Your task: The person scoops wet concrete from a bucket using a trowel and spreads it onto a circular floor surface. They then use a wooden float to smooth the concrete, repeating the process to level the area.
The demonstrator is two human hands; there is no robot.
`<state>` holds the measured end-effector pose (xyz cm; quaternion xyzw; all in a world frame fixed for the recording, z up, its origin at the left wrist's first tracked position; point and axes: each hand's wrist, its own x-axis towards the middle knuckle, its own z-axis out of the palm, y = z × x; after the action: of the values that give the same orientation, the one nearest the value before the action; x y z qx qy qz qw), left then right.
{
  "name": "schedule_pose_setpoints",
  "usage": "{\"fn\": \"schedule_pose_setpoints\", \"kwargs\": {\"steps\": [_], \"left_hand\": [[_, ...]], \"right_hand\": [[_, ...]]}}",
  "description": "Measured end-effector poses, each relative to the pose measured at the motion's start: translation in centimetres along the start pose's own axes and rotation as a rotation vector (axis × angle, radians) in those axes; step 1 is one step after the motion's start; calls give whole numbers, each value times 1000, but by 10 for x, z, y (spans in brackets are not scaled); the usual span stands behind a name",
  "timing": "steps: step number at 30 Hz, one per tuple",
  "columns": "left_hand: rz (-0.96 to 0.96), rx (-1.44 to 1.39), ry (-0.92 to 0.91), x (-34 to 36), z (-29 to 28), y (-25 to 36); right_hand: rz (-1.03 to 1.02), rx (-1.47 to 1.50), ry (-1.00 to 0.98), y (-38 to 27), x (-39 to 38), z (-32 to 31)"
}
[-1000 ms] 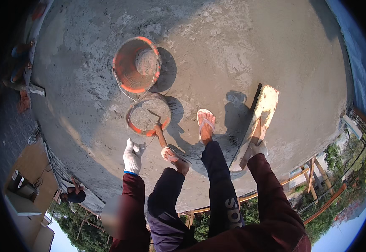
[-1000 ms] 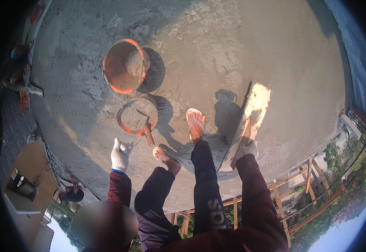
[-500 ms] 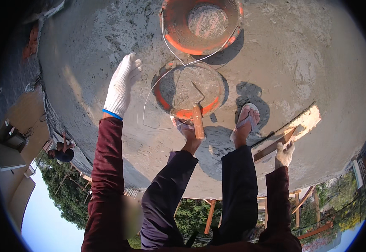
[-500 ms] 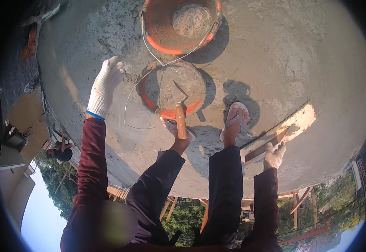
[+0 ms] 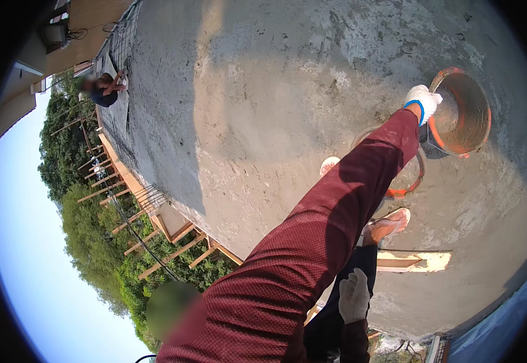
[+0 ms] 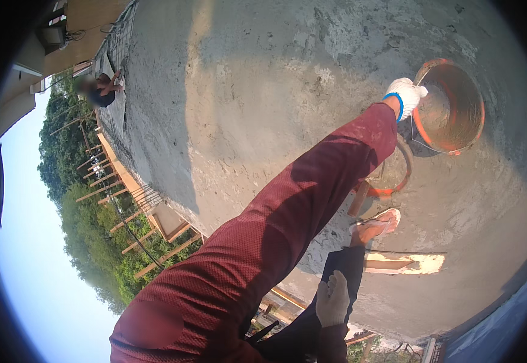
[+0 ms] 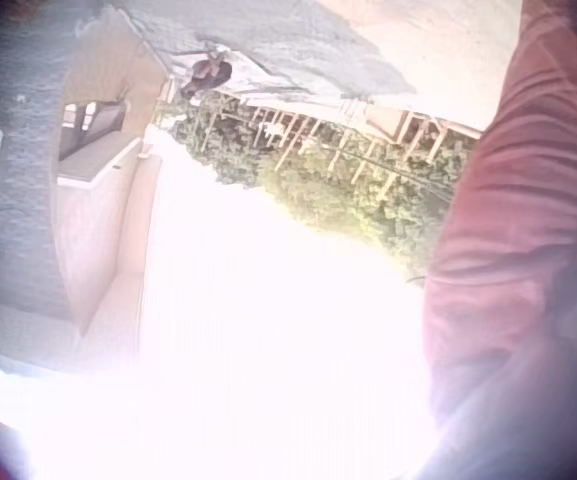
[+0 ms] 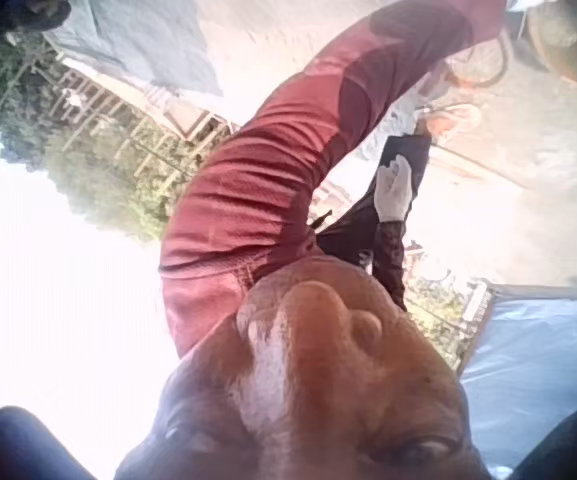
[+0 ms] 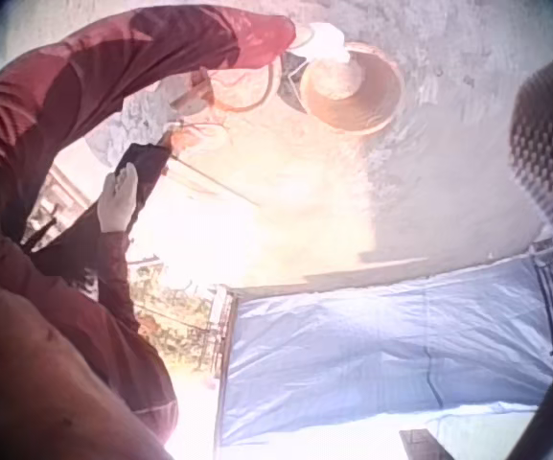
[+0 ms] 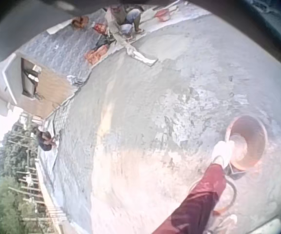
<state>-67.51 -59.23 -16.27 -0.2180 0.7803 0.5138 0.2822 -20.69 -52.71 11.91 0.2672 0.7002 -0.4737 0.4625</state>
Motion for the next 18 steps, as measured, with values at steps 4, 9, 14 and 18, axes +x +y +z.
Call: {"fn": "schedule_pose_setpoints", "kwargs": {"steps": [4,9,14,18], "left_hand": [[-48,-928,-103,-9,-164,-27],[188,-1167,224,-52,-375,-139],[61,-1367,687,-70,-531,-311],[-23,-1502,1014,-88,-604,-462]], "right_hand": [[-14,85,248,-5,67,-4],[11,-64,278,-33,147,-7],[163,-323,255,-58,204,2],[14,-565,259,-68,229,3]]}}
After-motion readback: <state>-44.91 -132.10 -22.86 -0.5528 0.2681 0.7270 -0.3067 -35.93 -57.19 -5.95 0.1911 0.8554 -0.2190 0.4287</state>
